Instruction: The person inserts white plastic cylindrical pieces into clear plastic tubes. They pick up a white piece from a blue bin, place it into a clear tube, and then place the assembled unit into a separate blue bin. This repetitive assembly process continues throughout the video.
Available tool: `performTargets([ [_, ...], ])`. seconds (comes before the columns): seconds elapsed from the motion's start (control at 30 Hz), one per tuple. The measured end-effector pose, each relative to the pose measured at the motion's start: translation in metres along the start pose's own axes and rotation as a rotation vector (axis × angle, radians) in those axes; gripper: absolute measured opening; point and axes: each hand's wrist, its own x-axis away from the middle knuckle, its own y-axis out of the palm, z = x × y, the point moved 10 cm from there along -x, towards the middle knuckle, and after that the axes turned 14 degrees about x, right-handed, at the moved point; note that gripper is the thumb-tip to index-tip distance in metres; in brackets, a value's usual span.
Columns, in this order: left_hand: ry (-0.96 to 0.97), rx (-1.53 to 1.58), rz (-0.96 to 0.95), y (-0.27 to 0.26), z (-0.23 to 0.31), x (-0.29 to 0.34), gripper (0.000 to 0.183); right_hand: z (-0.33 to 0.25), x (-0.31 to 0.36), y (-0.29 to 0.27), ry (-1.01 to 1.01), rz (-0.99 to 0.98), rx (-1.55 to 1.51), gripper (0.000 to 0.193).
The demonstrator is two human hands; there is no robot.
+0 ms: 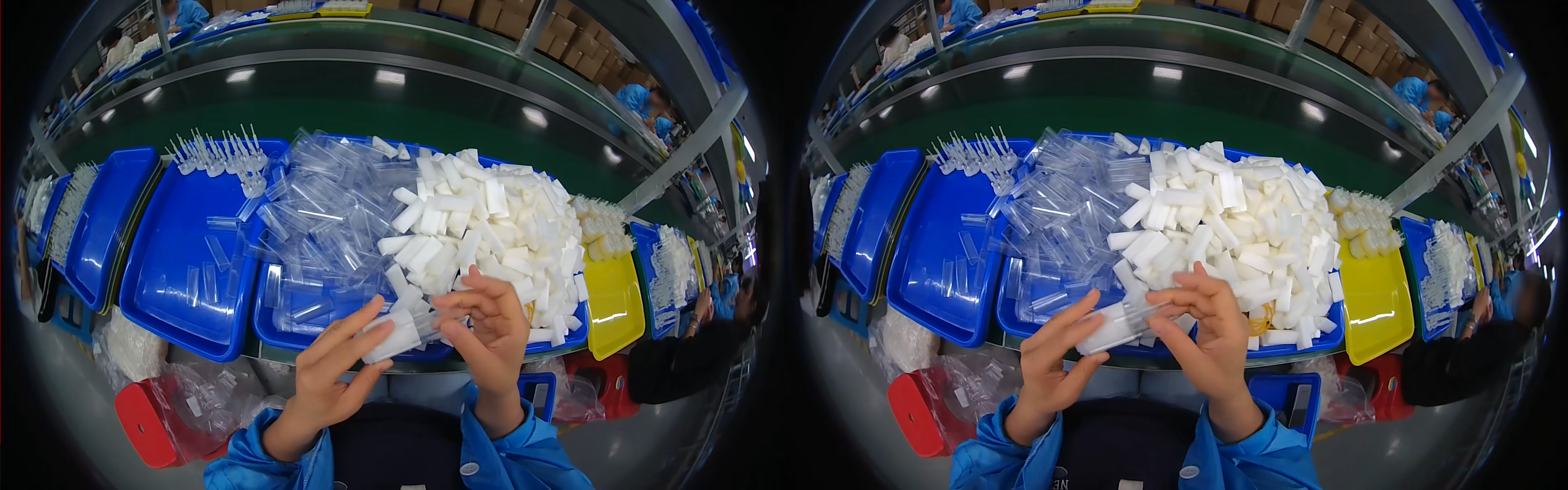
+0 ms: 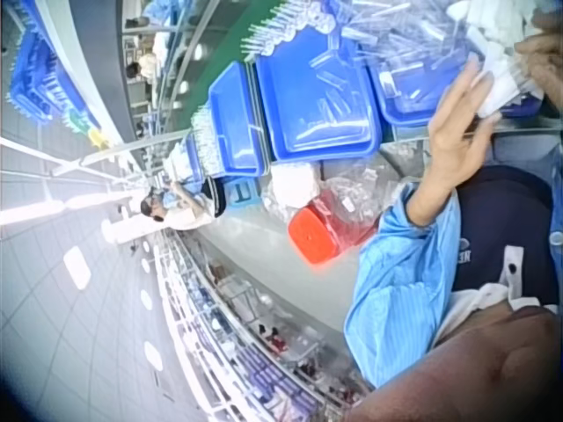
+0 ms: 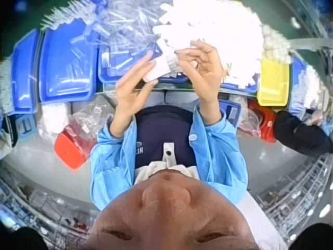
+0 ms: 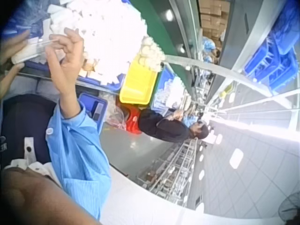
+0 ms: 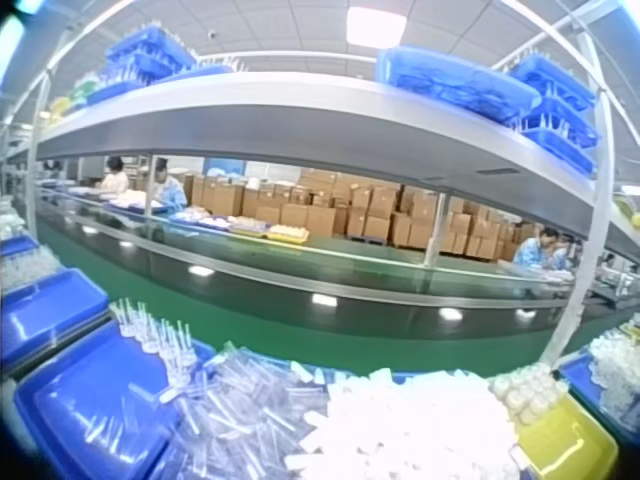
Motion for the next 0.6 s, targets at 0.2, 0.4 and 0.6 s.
performTargets([
  [0.2, 0.118, -0.166, 0.112, 0.000, 0.006, 0.006, 0.052, -0.045, 0.012, 0.027, -0.316, 0.131, 0.593, 0.079],
  [0.4, 0.278, -0.368, 0.159, -0.002, 0.021, 0.007, 0.051, -0.039, 0.019, 0.043, -0.361, 0.119, 0.895, 0.096],
  [0.6, 0.253, -0.290, 0.063, 0.001, 0.019, 0.006, 0.051, -0.041, 0.009, 0.052, -0.363, 0.013, 0.835, 0.098],
])
